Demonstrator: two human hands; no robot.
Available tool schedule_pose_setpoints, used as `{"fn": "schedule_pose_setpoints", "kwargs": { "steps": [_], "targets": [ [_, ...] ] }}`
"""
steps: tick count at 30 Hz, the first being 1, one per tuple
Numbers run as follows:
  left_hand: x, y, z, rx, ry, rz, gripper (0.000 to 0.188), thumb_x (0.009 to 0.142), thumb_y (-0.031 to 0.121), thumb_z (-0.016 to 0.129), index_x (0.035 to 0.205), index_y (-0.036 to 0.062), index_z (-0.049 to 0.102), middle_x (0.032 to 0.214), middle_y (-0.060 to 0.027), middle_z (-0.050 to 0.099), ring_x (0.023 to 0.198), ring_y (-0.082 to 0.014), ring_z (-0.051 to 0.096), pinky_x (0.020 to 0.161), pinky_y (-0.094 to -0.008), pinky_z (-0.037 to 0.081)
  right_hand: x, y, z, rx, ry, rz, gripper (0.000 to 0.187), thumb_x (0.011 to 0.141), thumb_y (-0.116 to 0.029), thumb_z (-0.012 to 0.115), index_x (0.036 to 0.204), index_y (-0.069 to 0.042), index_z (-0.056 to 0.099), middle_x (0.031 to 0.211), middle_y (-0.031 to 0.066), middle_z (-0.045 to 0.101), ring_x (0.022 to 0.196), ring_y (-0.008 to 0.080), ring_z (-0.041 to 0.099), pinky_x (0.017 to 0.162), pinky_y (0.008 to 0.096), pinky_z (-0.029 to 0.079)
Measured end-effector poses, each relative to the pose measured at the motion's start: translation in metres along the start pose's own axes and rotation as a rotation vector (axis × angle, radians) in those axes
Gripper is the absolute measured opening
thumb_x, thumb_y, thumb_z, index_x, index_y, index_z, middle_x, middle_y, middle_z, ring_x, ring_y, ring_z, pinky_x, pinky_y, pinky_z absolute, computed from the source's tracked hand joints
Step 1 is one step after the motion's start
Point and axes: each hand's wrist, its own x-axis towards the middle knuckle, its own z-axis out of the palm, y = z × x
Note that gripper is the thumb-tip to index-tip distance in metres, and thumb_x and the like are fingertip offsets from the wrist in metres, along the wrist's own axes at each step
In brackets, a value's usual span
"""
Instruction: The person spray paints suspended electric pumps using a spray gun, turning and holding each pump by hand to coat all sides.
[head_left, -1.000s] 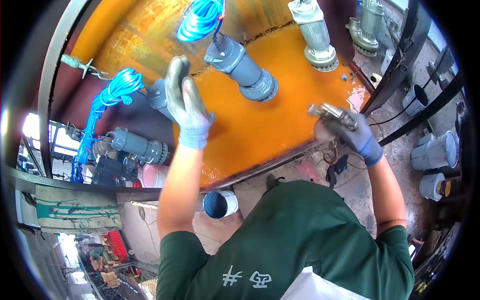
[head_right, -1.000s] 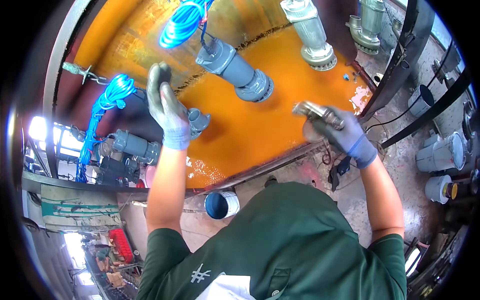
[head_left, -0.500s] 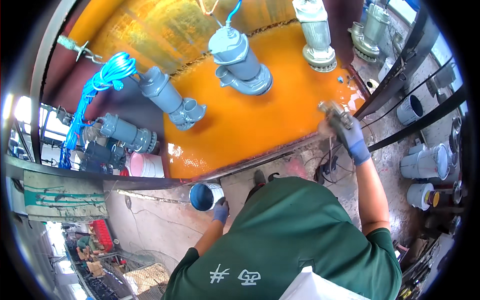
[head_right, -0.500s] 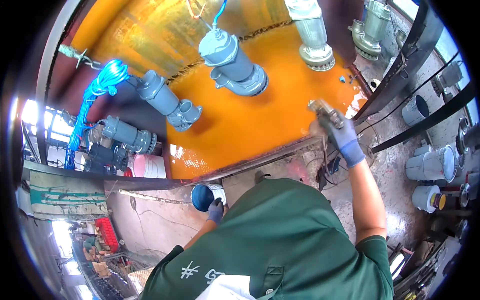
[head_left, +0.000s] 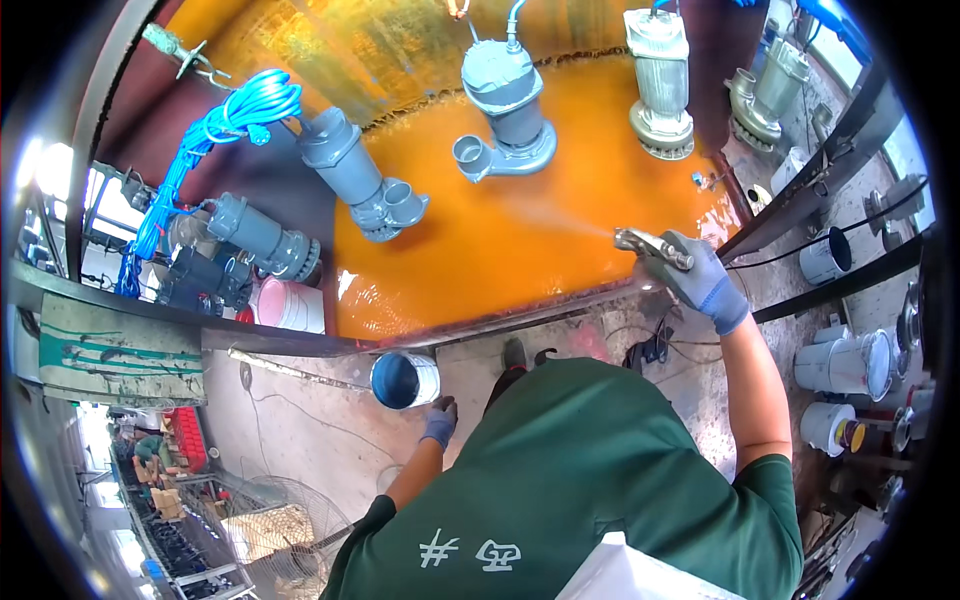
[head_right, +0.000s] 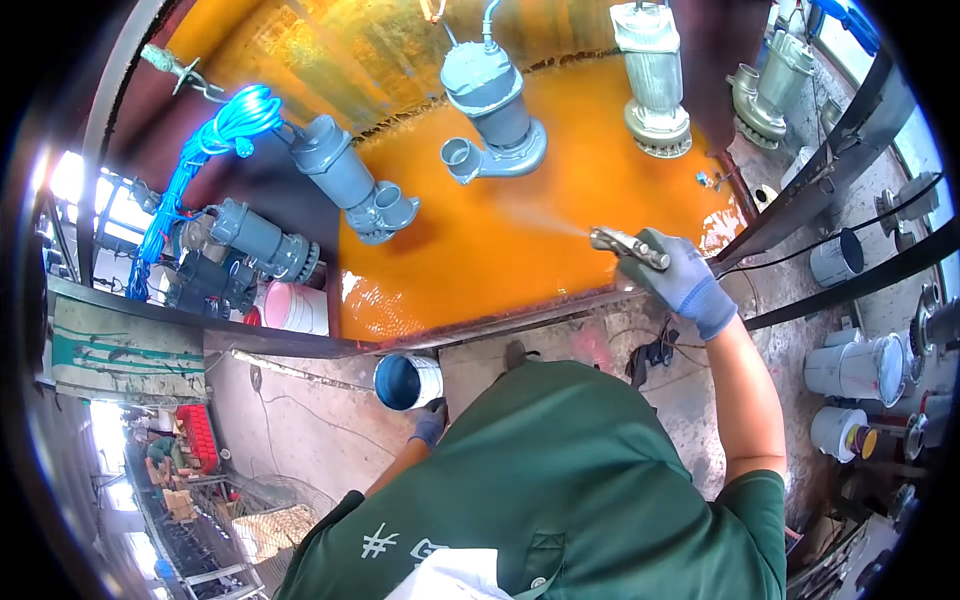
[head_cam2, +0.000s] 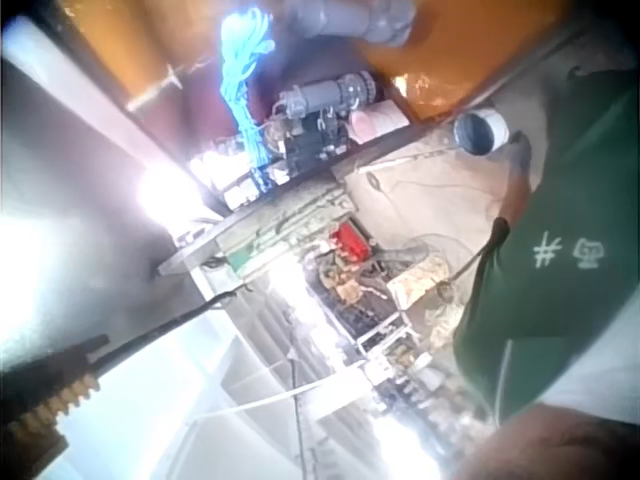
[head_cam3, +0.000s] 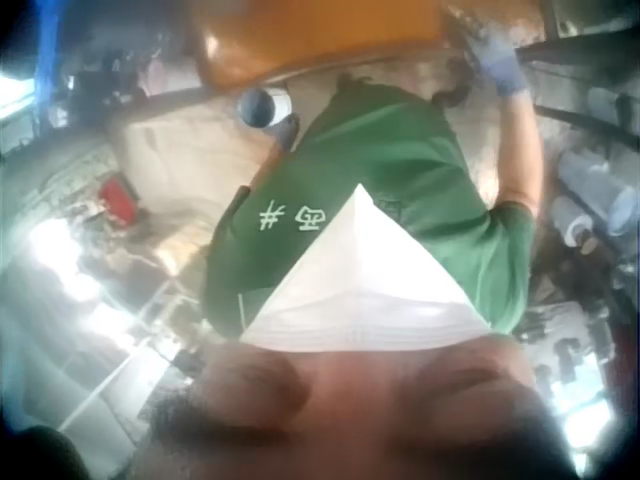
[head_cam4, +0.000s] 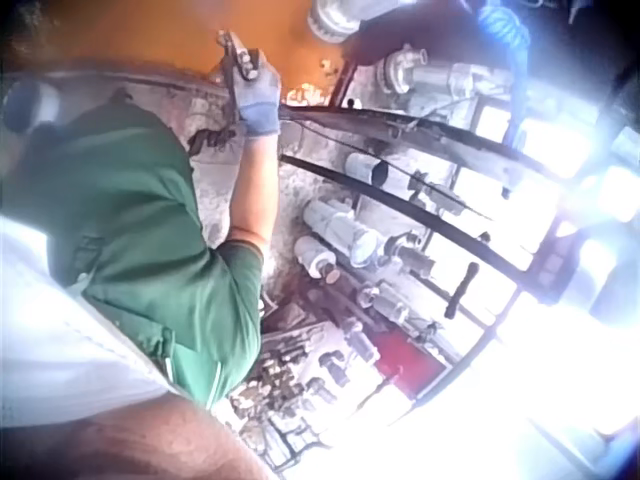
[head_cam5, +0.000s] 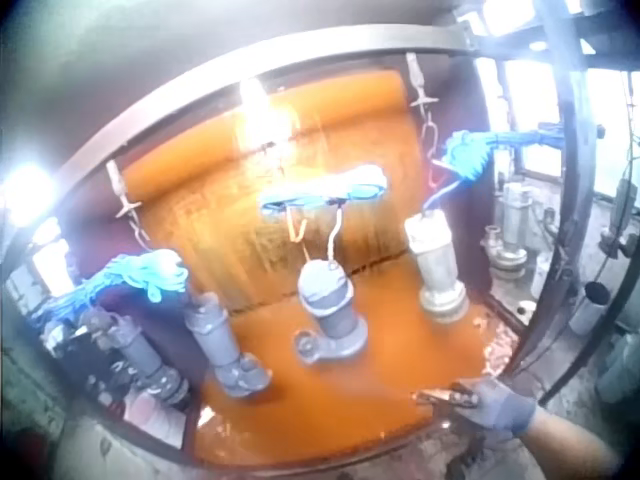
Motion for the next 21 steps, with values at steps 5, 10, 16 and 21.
{"fn": "schedule_pose_setpoints", "kwargs": {
  "steps": [5,10,16,21],
  "targets": [
    [0.011,0.006,0.02,-0.033,-0.072,0.003,0.035,0.095,0.023,0.066,0.12,0.001,0.074,0.116,-0.0219,0.075,0.11,-0.0341,0.072,0.097,-0.0388,0.055,0.019,-0.07,-0.011,0.142,0.172,-0.106,0.02,0.093,-0.021,0.074,0.096,-0.004,0.067,0.077,0.0098,0.069,0.07,0.022,0.067,0.07,0.0357,0.052],
    [0.014,-0.009,0.018,-0.114,-0.065,0.014,0.033,0.096,0.021,0.066,0.12,-0.0002,0.074,0.105,-0.017,0.076,0.089,-0.0255,0.072,0.081,-0.0358,0.057,0.04,-0.095,-0.037,-0.412,-0.267,-0.21,0.022,0.092,-0.025,0.073,0.096,-0.006,0.064,0.079,0.0103,0.073,0.077,0.0285,0.072,0.073,0.0412,0.054],
    [-0.002,-0.03,0.012,-0.227,-0.085,-0.095,0.028,0.095,0.019,0.067,0.115,0.0002,0.076,0.085,-0.0086,0.073,0.066,-0.0156,0.065,0.061,-0.0312,0.052,0.07,-0.131,-0.036,-0.166,-0.148,-0.122,0.021,0.096,-0.029,0.066,0.094,-0.008,0.065,0.071,0.0064,0.072,0.074,0.0202,0.073,0.072,0.0367,0.055],
    [0.0,-0.064,0.006,-0.062,-0.158,-0.045,0.028,0.096,0.022,0.065,0.113,0.0024,0.077,0.09,-0.0108,0.076,0.078,-0.0204,0.069,0.07,-0.0361,0.055,0.056,-0.143,-0.041,-0.607,-0.462,0.016,0.025,0.093,-0.032,0.07,0.098,-0.008,0.067,0.078,0.0067,0.075,0.082,0.0294,0.074,0.076,0.0408,0.056]
  ]
}}
